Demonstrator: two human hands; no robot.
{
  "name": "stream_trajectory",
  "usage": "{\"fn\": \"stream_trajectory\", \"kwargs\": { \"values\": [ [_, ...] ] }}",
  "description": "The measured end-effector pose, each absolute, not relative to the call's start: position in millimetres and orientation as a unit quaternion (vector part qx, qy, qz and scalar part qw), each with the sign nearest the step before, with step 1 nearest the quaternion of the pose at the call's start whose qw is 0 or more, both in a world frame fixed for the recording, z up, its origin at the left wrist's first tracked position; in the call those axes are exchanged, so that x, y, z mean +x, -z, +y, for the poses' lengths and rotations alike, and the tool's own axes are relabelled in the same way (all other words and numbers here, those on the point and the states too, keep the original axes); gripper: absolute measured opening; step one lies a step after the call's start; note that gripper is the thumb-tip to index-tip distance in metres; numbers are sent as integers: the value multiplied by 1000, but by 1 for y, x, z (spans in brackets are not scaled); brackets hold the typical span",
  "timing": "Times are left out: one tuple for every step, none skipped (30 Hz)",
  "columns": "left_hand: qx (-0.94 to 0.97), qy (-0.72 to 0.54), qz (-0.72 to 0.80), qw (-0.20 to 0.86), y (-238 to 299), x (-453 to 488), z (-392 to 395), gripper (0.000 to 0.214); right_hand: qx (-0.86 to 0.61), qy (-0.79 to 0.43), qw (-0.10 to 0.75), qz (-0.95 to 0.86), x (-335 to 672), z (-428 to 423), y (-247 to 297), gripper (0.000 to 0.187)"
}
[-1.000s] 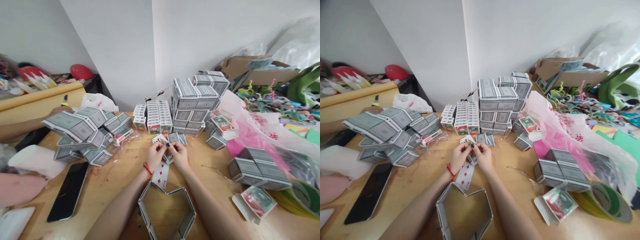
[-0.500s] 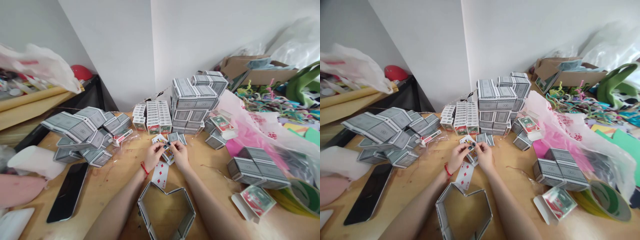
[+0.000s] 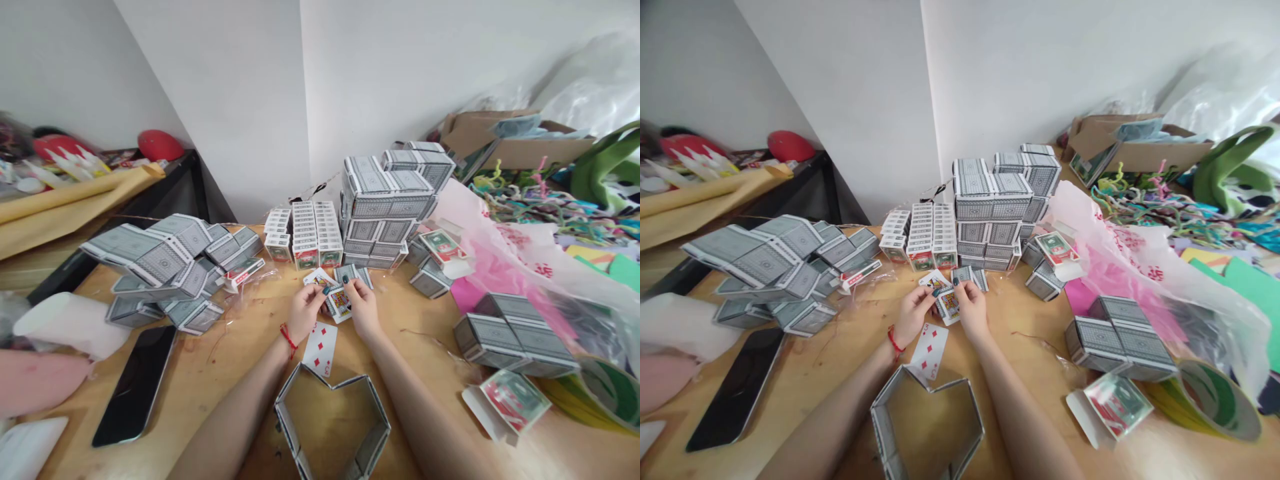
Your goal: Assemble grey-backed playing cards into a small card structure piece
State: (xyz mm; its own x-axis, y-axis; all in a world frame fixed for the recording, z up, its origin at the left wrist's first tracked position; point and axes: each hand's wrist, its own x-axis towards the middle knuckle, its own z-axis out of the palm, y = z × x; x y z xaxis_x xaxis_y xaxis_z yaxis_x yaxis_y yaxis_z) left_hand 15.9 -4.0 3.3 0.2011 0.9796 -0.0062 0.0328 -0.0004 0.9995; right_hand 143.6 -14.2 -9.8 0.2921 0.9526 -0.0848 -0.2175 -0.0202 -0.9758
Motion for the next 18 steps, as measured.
{"fn": "stream_trajectory", "kwargs": {
  "values": [
    [557,-441,459,533,-3,16,-4,23,-529,-481,603,-354,144,-14,10,34],
    [558,-445,462,526,-2,16,-4,23,-531,-480,598,-359,144,-14,9,33],
    [559,-450,465,519,-1,16,-3,23,-532,-481,593,-366,144,-14,9,33],
    [559,-454,468,512,-1,16,-3,23,-531,-482,587,-375,144,-14,9,32],
    [559,-459,472,504,0,16,-3,23,-529,-486,578,-387,144,-14,9,31],
    [560,-463,478,494,1,16,-2,22,-526,-492,567,-401,144,-14,9,30],
    [562,-467,484,481,1,16,-2,21,-522,-500,554,-414,143,-15,9,29],
    [566,-470,492,466,2,16,-1,20,-519,-507,540,-426,143,-16,9,27],
    [572,-472,499,448,2,16,-1,19,-517,-513,528,-436,142,-16,8,26],
    [579,-474,504,430,2,16,-1,17,-515,-518,518,-445,142,-17,8,26],
    [586,-476,508,415,3,16,-2,15,-513,-519,512,-453,141,-18,8,25],
    [592,-477,510,403,3,17,-2,14,-512,-517,509,-460,141,-18,8,25],
    [597,-477,511,394,4,17,-2,13,-509,-515,508,-466,141,-19,8,24],
    [600,-477,511,389,4,17,-2,13,-507,-512,508,-471,140,-20,7,24],
    [602,-477,512,386,5,17,-2,13,-505,-509,510,-475,140,-20,7,23],
    [604,-476,511,385,5,17,-2,13,-504,-505,513,-479,140,-20,6,22],
    [606,-474,508,387,5,17,-2,13,-503,-500,516,-481,140,-21,5,21],
    [608,-473,505,389,6,17,-2,13,-502,-494,519,-484,140,-21,5,20]
  ]
}}
